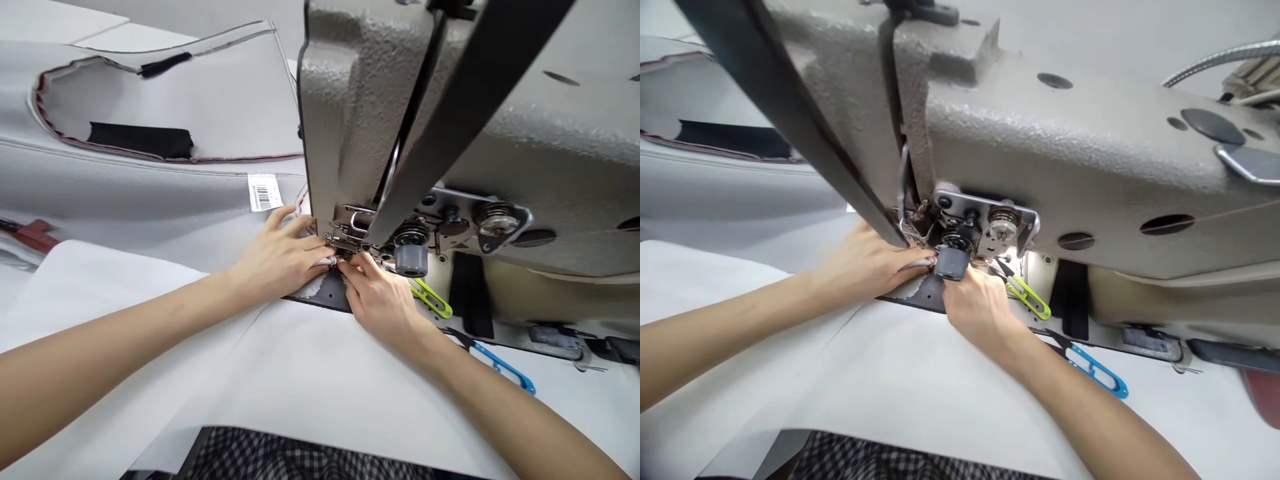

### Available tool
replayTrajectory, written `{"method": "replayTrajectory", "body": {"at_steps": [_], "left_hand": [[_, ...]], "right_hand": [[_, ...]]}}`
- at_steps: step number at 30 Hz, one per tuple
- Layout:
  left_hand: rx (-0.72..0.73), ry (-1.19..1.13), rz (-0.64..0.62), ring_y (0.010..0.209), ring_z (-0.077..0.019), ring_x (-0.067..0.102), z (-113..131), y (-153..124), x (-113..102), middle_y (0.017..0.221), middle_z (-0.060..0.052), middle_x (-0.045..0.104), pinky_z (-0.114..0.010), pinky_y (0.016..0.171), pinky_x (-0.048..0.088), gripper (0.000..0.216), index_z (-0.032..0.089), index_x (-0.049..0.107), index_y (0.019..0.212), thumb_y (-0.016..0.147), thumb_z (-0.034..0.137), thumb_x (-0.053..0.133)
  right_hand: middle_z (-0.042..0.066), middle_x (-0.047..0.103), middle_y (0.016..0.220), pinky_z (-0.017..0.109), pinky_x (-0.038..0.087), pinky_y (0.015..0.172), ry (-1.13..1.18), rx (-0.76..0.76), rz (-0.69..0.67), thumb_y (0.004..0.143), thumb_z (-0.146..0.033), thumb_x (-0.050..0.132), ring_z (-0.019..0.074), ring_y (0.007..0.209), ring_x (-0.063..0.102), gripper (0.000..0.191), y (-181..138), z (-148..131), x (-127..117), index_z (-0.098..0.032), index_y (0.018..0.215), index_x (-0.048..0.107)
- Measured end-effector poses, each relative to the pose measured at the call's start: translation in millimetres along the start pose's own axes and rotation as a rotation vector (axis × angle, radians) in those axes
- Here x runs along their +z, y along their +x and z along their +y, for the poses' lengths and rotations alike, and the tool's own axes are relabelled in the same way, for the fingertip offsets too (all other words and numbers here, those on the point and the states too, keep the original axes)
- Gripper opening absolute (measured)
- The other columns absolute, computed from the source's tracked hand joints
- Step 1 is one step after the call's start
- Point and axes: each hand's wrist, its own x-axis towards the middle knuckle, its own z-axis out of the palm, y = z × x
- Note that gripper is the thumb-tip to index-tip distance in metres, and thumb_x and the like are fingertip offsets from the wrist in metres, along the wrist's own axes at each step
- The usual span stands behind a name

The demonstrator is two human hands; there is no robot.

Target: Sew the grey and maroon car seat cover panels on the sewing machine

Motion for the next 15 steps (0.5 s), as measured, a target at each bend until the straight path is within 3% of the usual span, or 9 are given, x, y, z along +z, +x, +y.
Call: {"method": "replayTrajectory", "body": {"at_steps": [3, 10, 15], "left_hand": [[-0.007, 0.019, -0.006, 0.116, -0.0286, 0.056, 0.5, 0.2, 0.3, 0.109, -0.001, 0.073, -0.052, 0.103, 0.036, 0.028, 0.029, 0.072, 0.105, 0.1, 0.036, 0.046], [0.0, 0.045, 0.021, 0.116, -0.0283, 0.056, 3.5, -0.3, -2.0, 0.099, 0.0, 0.074, -0.051, 0.102, 0.035, 0.025, 0.028, 0.071, 0.099, 0.1, 0.034, 0.047], [-0.004, 0.07, 0.025, 0.115, -0.0308, 0.057, 2.8, 3.3, 0.2, 0.111, -0.004, 0.071, -0.053, 0.1, 0.039, 0.03, 0.024, 0.071, 0.096, 0.101, 0.035, 0.044]], "right_hand": [[0.01, 0.064, 0.12, 0.03, 0.039, 0.054, -0.037, -0.016, -0.016, 0.095, -0.018, 0.041, 0.0194, 0.082, 0.066, 0.042, -0.1, -1.1, -0.3, -0.021, 0.132, 0.06], [0.01, 0.065, 0.119, 0.03, 0.044, 0.06, 0.0, -0.026, 0.022, 0.095, -0.017, 0.041, 0.0197, 0.088, 0.067, 0.043, -1.7, 0.2, 2.0, -0.021, 0.132, 0.061], [0.009, 0.066, 0.116, 0.028, 0.044, 0.061, 0.036, -0.058, 0.064, 0.095, -0.017, 0.041, 0.018, 0.087, 0.067, 0.041, -2.9, 2.2, 5.0, -0.022, 0.128, 0.064]]}}
